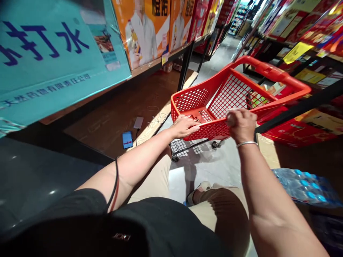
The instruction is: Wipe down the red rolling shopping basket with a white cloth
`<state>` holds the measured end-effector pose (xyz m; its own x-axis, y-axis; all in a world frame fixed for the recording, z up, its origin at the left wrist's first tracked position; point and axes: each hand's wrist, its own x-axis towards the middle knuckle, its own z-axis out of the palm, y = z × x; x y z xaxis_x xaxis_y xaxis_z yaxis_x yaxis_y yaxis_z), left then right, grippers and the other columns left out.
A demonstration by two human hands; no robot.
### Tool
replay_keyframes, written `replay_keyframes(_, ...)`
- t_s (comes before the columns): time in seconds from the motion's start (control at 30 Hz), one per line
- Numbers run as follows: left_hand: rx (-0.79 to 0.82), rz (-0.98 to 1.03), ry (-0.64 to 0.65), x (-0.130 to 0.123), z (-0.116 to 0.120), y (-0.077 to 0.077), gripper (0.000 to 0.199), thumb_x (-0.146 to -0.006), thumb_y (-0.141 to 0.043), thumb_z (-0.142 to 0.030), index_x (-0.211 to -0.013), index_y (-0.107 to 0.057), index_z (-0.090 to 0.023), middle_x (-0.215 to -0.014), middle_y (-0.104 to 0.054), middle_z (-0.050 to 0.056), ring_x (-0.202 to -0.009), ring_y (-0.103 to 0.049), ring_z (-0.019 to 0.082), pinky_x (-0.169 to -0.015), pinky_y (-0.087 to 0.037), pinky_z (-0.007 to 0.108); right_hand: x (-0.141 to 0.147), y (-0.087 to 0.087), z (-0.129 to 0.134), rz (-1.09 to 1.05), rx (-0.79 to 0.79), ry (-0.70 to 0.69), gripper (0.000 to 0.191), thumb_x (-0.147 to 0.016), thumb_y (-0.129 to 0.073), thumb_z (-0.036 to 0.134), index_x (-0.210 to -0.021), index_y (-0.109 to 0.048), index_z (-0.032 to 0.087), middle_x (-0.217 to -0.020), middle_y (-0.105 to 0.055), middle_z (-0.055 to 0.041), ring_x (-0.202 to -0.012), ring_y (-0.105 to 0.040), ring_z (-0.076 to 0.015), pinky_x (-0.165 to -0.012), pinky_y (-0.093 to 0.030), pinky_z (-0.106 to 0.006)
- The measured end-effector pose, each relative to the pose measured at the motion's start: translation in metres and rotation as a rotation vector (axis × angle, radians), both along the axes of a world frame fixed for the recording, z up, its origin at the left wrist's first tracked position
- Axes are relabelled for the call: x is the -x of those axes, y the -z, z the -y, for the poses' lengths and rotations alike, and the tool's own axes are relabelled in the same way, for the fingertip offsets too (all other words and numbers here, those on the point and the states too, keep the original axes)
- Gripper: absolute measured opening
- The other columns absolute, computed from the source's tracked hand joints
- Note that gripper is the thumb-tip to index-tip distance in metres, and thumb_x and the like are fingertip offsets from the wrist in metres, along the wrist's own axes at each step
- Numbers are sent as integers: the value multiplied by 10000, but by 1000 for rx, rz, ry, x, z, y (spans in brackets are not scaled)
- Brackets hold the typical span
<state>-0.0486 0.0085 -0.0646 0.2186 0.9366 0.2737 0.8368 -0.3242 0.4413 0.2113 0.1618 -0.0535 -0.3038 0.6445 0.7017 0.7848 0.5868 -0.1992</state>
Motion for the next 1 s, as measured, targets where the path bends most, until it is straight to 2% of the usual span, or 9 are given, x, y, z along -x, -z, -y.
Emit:
replay_keyframes(0.07,11,-20,4,2,-4,1,412,-1018,-435,-484,-1238,-721,-285,-1135,-742,47,-1092,-609,240,-1005,-326,422,-2,-2,-13,-32,45,61,432,-649,-816,161,-1079,-773,145,-1141,-697,-162,-1091,-582,-258,-876,-377,-458)
replay_keyframes(0.13,22,-13,14,3,-7,2,386,-1012,-461,-463,-1227,-726,-284,-1164,-734,42,-1114,-601,238,-1007,-312,419,10,4,-1,-74,59,56,491,-635,-791,125,-1124,-742,146,-1168,-681,-168,-1117,-574,-282,-919,-366,-484)
replay_keyframes(0.33,68,10,74,19,-17,0,365,-998,-468,-448,-1186,-738,-292,-1160,-737,19,-1109,-587,226,-1002,-285,407,64,30,84,-126,-60,-345,391,-797,-647,196,-1182,-631,268,-1268,-607,-90,-1206,-557,-295,-1003,-408,-519)
replay_keyframes(0.47,54,12,72,32,-15,-1,362,-974,-481,-426,-1161,-750,-274,-1157,-743,20,-1093,-597,239,-1010,-270,424,69,41,84,-148,-155,-360,409,-822,-646,209,-1220,-594,286,-1274,-572,-78,-1236,-541,-301,-1033,-416,-530)
replay_keyframes(0.6,-19,32,29,30,-10,2,371,-967,-491,-458,-1110,-772,-262,-1075,-758,26,-1041,-615,230,-993,-275,432,70,94,83,-155,-182,-251,332,-828,-613,187,-1149,-634,266,-1215,-544,-80,-1191,-502,-284,-1005,-433,-495)
replay_keyframes(0.73,-49,66,-7,25,-10,5,400,-980,-470,-502,-1045,-784,-262,-1042,-768,17,-1008,-630,213,-995,-270,436,73,162,116,71,47,-337,352,-773,-559,62,-1055,-676,239,-1092,-569,-72,-1014,-484,-234,-902,-449,-411)
replay_keyframes(0.8,-56,69,-4,24,-11,5,401,-978,-469,-509,-1015,-782,-261,-1013,-771,13,-988,-631,208,-994,-276,433,72,175,128,114,141,-361,388,-739,-554,31,-1044,-681,234,-1048,-575,-73,-963,-471,-227,-866,-450,-391)
replay_keyframes(0.87,-71,61,1,25,-12,5,416,-981,-453,-505,-946,-778,-247,-938,-766,17,-945,-626,205,-983,-290,430,70,166,128,71,143,-350,404,-742,-572,46,-1078,-672,246,-1072,-573,-77,-994,-479,-238,-891,-457,-404)
replay_keyframes(1.0,-89,70,10,30,-15,4,533,-1008,-350,-497,-710,-687,-210,-811,-727,23,-848,-599,193,-966,-312,430,60,104,105,-138,-72,-280,426,-809,-604,126,-1198,-620,299,-1229,-528,-82,-1143,-494,-270,-1001,-445,-465)
